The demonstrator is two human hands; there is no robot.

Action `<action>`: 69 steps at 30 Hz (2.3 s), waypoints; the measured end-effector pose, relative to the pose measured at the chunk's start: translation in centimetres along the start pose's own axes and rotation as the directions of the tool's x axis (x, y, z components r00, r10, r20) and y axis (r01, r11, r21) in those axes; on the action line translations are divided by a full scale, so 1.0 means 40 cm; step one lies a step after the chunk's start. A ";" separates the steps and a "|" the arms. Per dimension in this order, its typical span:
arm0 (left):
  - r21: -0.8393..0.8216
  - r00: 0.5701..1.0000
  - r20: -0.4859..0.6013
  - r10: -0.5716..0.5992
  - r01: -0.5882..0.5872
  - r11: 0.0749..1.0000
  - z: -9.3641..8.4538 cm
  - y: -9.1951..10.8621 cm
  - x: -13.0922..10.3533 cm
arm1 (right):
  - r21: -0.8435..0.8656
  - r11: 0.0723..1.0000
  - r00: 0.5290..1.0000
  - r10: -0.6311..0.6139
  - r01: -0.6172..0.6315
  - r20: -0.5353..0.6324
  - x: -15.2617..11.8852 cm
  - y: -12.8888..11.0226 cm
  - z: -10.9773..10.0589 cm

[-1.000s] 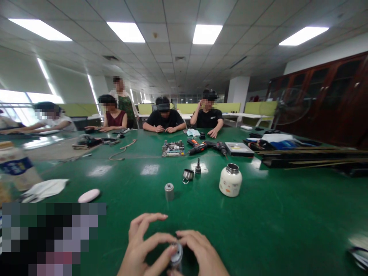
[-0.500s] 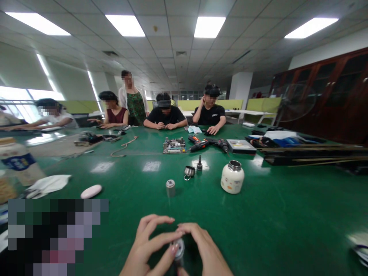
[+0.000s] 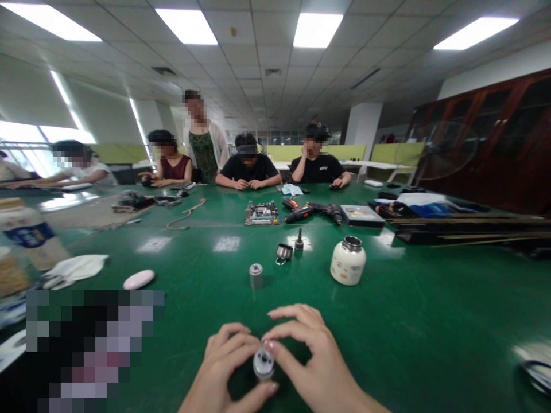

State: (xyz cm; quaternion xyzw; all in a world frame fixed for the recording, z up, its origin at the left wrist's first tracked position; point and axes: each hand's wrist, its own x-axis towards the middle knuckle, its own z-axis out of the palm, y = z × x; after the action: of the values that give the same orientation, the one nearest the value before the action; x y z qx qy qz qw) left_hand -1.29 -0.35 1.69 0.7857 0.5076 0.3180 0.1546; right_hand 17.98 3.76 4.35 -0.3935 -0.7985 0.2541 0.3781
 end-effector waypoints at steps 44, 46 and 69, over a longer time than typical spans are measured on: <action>-0.248 0.975 -0.213 0.065 -0.118 0.962 -0.003 -0.019 -0.019 | 0.266 0.945 0.964 0.131 -0.193 0.233 -0.037 0.015 0.052; -0.204 0.976 -0.217 0.019 -0.064 0.977 -0.003 -0.008 -0.008 | 0.228 0.958 0.963 0.114 -0.171 0.244 -0.036 0.015 0.055; -0.008 0.938 -0.344 0.035 -0.040 0.999 -0.009 -0.033 0.014 | 0.126 0.977 0.961 0.141 -0.174 0.239 -0.036 0.010 0.052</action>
State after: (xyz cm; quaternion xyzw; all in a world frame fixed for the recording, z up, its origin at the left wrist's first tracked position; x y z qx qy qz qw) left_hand -2.29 0.72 1.42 0.7265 0.5094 0.4568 0.0634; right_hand 17.06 2.59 2.26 -0.3954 -0.7819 0.3848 0.2902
